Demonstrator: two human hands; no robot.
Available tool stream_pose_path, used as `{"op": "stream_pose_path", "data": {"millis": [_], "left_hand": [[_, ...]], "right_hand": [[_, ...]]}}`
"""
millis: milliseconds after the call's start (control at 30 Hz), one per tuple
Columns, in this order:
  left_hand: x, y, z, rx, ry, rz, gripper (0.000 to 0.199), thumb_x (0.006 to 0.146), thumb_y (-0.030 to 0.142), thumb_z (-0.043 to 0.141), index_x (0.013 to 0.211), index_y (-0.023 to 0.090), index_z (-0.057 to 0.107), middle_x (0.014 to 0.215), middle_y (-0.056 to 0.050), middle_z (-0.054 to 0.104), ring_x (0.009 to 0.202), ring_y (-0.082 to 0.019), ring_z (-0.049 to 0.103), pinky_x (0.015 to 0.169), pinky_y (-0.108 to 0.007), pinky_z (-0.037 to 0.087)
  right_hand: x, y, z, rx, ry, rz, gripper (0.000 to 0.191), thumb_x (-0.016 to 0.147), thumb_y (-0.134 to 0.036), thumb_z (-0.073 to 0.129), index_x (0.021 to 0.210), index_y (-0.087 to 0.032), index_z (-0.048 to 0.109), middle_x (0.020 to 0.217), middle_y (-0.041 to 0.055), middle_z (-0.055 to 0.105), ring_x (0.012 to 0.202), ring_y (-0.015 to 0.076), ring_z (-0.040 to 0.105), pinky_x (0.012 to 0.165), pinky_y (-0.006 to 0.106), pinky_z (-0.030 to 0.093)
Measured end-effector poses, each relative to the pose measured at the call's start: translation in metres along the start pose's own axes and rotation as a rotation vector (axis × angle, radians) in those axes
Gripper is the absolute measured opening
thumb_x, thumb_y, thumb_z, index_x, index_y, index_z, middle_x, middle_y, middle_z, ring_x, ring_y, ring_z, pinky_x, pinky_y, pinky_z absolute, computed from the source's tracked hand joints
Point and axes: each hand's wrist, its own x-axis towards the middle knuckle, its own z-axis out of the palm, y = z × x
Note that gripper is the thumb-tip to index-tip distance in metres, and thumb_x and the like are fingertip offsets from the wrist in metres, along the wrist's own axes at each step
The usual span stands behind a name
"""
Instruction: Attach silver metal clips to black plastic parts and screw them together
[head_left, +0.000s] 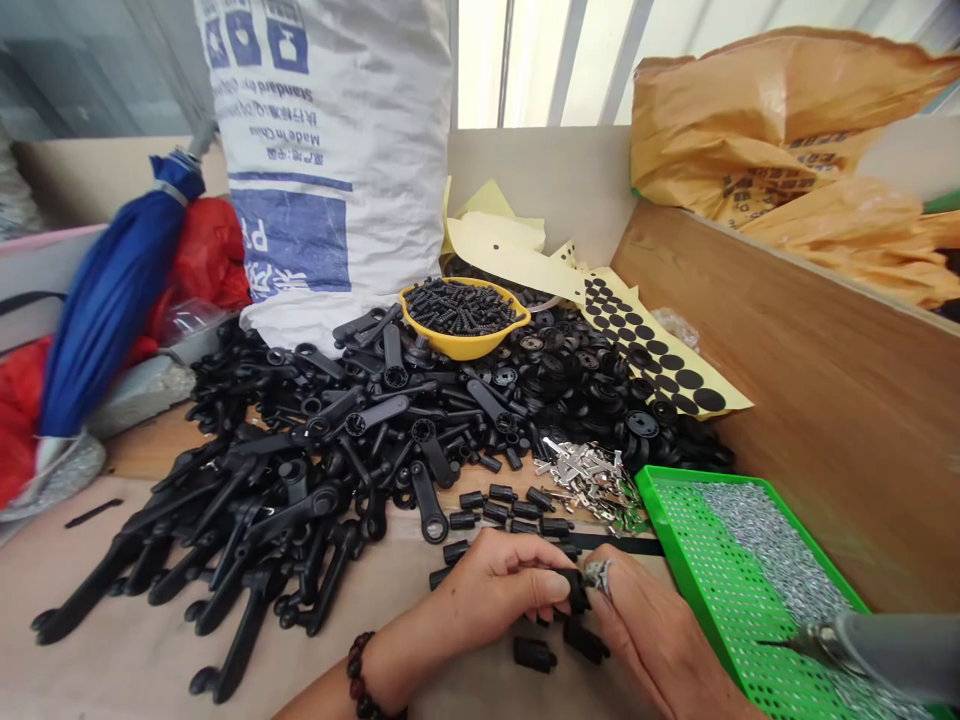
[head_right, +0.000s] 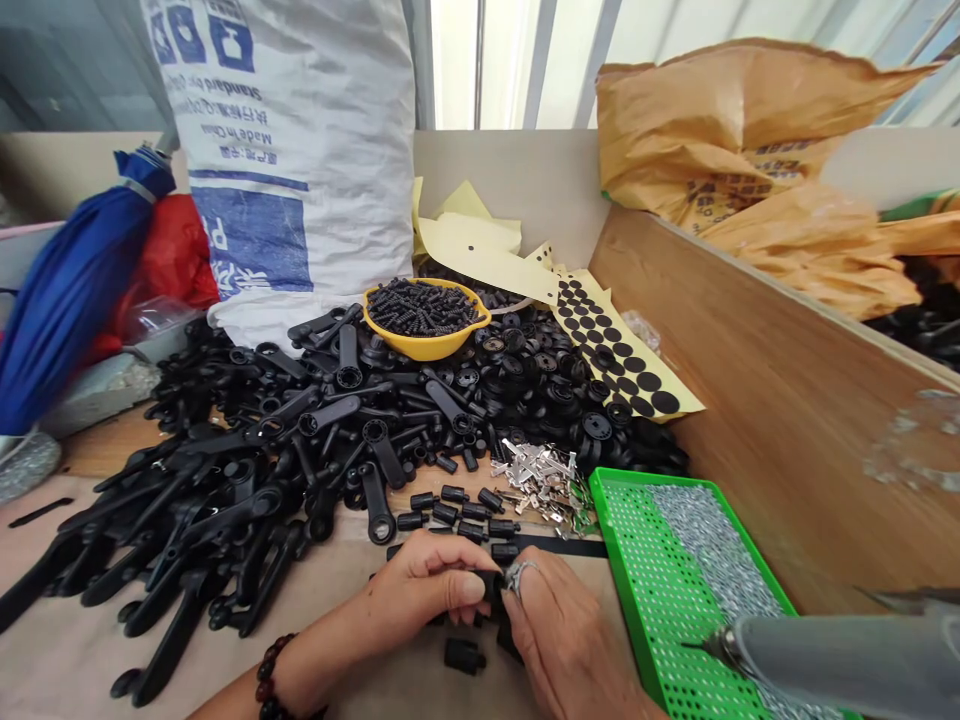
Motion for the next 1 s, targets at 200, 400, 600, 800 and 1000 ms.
{"op": "stream_pose_path", "data": {"millis": [200, 400, 600, 800, 1000], "left_hand": [[0.001, -0.004, -0.001, 0.024, -0.004, 0.007, 0.025, 0.074, 0.033, 0.063, 0.085, 0.013, 0.072, 0.064, -0.001, 0.062, 0.054, -0.01, 0.05, 0.054, -0.02, 0.04], [-0.006, 0.002, -0.001, 0.517, 0.058, 0.362, 0.021, 0.087, 0.024, 0.054, 0.097, 0.015, 0.07, 0.086, -0.006, 0.07, 0.078, -0.017, 0.062, 0.073, -0.024, 0.044], [-0.006, -0.003, -0.003, 0.797, 0.113, 0.647, 0.021, 0.092, 0.024, 0.047, 0.099, 0.014, 0.064, 0.084, -0.009, 0.069, 0.076, -0.019, 0.061, 0.07, -0.027, 0.047], [-0.003, -0.007, -0.002, 0.722, 0.111, 0.675, 0.021, 0.091, 0.021, 0.048, 0.096, 0.01, 0.065, 0.083, -0.011, 0.068, 0.075, -0.019, 0.06, 0.07, -0.027, 0.046], [-0.003, -0.01, 0.001, 0.348, 0.06, 0.325, 0.02, 0.084, 0.022, 0.057, 0.096, 0.016, 0.071, 0.081, -0.004, 0.069, 0.07, -0.015, 0.059, 0.065, -0.021, 0.044]], "right_hand": [[-0.006, 0.003, 0.004, 0.049, -0.04, 0.048, 0.019, 0.095, -0.017, 0.033, 0.083, -0.022, 0.047, 0.072, 0.0016, 0.053, 0.062, 0.0148, 0.053, 0.057, 0.026, 0.043], [-0.009, 0.0, 0.008, 0.195, -0.054, 0.163, 0.021, 0.096, -0.02, 0.031, 0.088, -0.022, 0.05, 0.073, 0.0027, 0.057, 0.065, 0.0156, 0.056, 0.06, 0.026, 0.048], [-0.011, 0.0, 0.014, 0.197, 0.007, 0.218, 0.025, 0.098, -0.028, 0.029, 0.104, -0.024, 0.053, 0.082, 0.0051, 0.063, 0.077, 0.0191, 0.063, 0.07, 0.028, 0.054], [-0.012, 0.0, 0.014, 0.138, 0.028, 0.276, 0.026, 0.098, -0.029, 0.03, 0.087, -0.024, 0.053, 0.076, 0.0041, 0.061, 0.07, 0.0186, 0.061, 0.065, 0.028, 0.053], [-0.01, 0.001, 0.011, -0.011, 0.058, 0.056, 0.02, 0.095, -0.016, 0.031, 0.084, -0.023, 0.047, 0.072, 0.0025, 0.055, 0.067, 0.0167, 0.057, 0.062, 0.028, 0.049]]}}
